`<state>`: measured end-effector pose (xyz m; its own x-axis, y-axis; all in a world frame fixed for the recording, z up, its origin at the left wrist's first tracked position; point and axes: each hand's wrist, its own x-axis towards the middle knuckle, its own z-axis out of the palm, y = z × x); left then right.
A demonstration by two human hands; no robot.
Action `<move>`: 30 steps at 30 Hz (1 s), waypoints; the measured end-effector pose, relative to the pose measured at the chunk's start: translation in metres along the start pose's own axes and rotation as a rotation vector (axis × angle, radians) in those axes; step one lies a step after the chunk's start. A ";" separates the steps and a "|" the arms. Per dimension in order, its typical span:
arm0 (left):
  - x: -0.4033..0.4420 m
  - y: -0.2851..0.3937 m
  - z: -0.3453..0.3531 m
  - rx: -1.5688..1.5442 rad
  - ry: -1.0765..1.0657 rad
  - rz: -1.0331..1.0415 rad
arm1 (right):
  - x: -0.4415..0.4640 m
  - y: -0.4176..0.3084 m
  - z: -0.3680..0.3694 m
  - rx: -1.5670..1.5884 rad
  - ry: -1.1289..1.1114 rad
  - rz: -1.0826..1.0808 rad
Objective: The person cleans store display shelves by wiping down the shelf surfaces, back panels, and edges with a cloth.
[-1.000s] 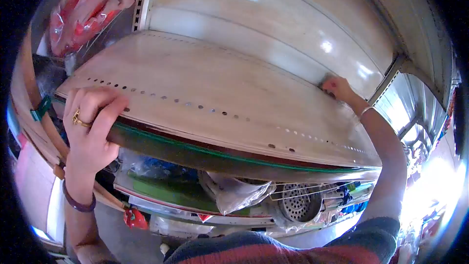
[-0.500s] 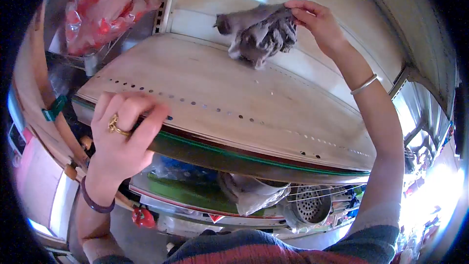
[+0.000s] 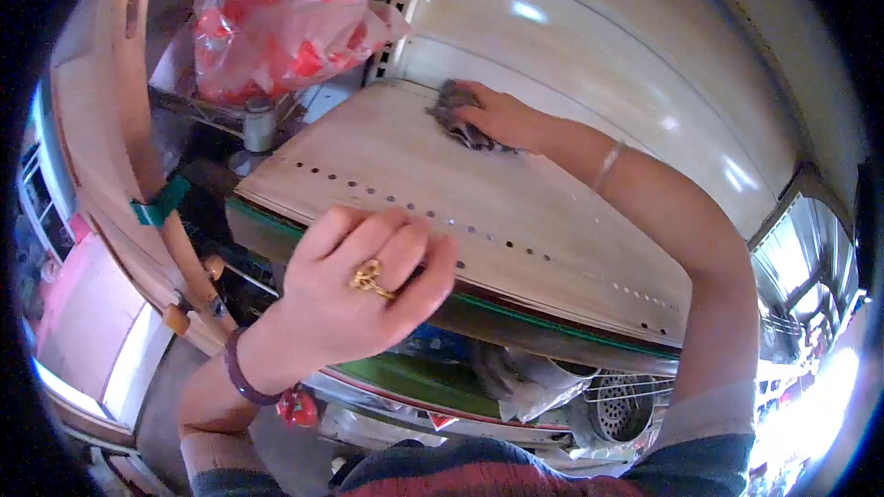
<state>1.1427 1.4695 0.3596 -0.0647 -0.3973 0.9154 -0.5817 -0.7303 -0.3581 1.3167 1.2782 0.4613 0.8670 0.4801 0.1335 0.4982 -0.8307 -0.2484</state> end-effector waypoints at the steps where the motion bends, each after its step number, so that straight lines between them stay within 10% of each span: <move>1: 0.000 0.000 0.000 0.008 -0.003 -0.001 | 0.017 -0.011 0.007 -0.002 0.002 -0.048; 4: -0.001 -0.001 -0.002 0.000 -0.025 -0.001 | 0.049 -0.044 0.024 0.172 -0.240 -0.168; 8: -0.002 -0.001 0.001 0.011 -0.012 0.010 | -0.014 -0.073 0.036 0.117 -0.093 -0.908; 12: -0.003 -0.001 -0.004 -0.017 -0.062 0.004 | 0.002 -0.058 0.007 -0.143 -0.095 -0.826; 15: -0.002 -0.002 -0.007 -0.011 -0.109 0.005 | 0.045 -0.045 -0.002 -0.506 -0.211 -0.336; 18: -0.004 -0.004 -0.004 -0.018 -0.065 0.006 | 0.015 -0.055 0.010 -0.099 -0.034 -1.082; 21: -0.004 -0.003 -0.002 -0.028 -0.066 0.007 | 0.014 -0.060 0.012 -0.212 0.007 -1.130; 25: -0.004 -0.005 -0.005 -0.035 -0.070 0.016 | 0.050 -0.047 0.008 -0.591 -0.029 -0.540; 30: -0.005 -0.005 -0.004 -0.046 -0.075 0.015 | 0.021 -0.061 0.017 -0.288 0.032 -1.092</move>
<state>1.1426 1.4771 0.3578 -0.0141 -0.4494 0.8932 -0.6176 -0.6986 -0.3612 1.3044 1.3442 0.4632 -0.0362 0.9850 0.1689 0.9693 -0.0066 0.2459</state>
